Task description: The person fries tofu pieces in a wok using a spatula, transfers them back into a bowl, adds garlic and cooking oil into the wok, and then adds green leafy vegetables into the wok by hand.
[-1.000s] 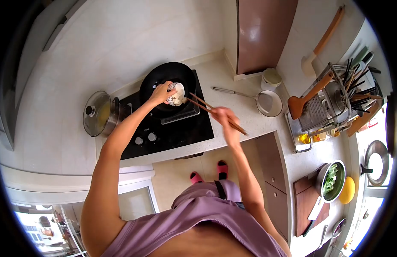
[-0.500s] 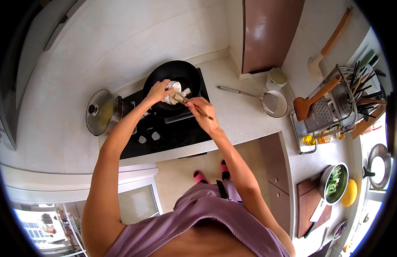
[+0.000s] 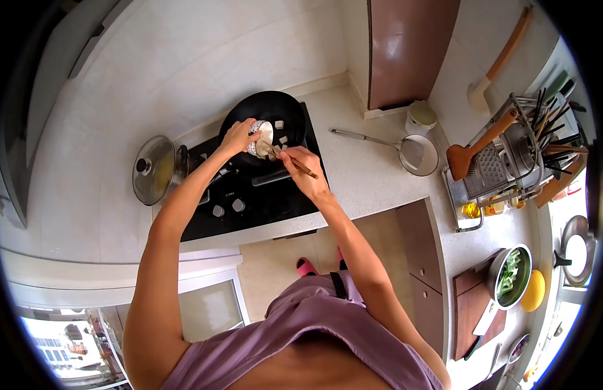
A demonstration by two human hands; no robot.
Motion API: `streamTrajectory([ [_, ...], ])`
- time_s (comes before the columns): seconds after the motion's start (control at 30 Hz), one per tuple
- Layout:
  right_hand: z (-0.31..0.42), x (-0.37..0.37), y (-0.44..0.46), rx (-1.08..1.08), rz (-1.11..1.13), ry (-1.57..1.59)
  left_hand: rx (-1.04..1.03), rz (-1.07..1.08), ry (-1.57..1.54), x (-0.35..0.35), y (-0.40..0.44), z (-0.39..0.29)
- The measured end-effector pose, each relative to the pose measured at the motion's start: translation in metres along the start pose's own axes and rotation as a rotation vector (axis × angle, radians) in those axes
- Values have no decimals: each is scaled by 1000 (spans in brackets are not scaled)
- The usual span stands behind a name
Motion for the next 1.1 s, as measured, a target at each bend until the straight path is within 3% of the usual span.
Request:
streamTrajectory([
  [0.13, -2, -11, 3, 52, -55, 96, -14, 21, 3, 0, -1, -7],
  [0.2, -3, -18, 2, 117, 22, -5, -6, 13, 25, 0, -3, -10],
  [0.37, 3, -1, -7, 16, -58, -87, -38, -32, 50, 5, -6, -14],
  [0.5, 3, -18, 4, 122, -55, 2, -34, 12, 49, 6, -9, -23],
  [0.73, 3, -1, -6, 6, -103, -70, -19, -21, 112, 10, -11, -25],
  [0.77, 1, -5, -7, 77, -113, -4, -18, -22, 110, 11, -10, -26],
  [0.87, 3, -8, -8, 102, -49, -58, -3, -17, 33, 14, -7, -20],
  [0.93, 1, 7, -8, 83, -186, -10, 42, -59, -92, 20, -6, -8],
  [1.0, -22, 16, -18, -194, -225, 513, 151, -158, -344, 26, -11, 7],
  [1.03, -20, 36, -23, -297, -237, 690, 290, -142, -576, 31, -21, 4],
  [1.1, -32, 72, -33, -396, -353, 904, 380, -144, -927, 35, -33, 5],
])
Point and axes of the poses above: each hand's wrist, its own y-axis towards the middle knuckle, its own x-axis out of the back of the hand, z = x × y, the point moved 4 cm from there along y, towards the middle knuckle, and after that the axes turned 15 degrees about -y, right-handed, at the moved point
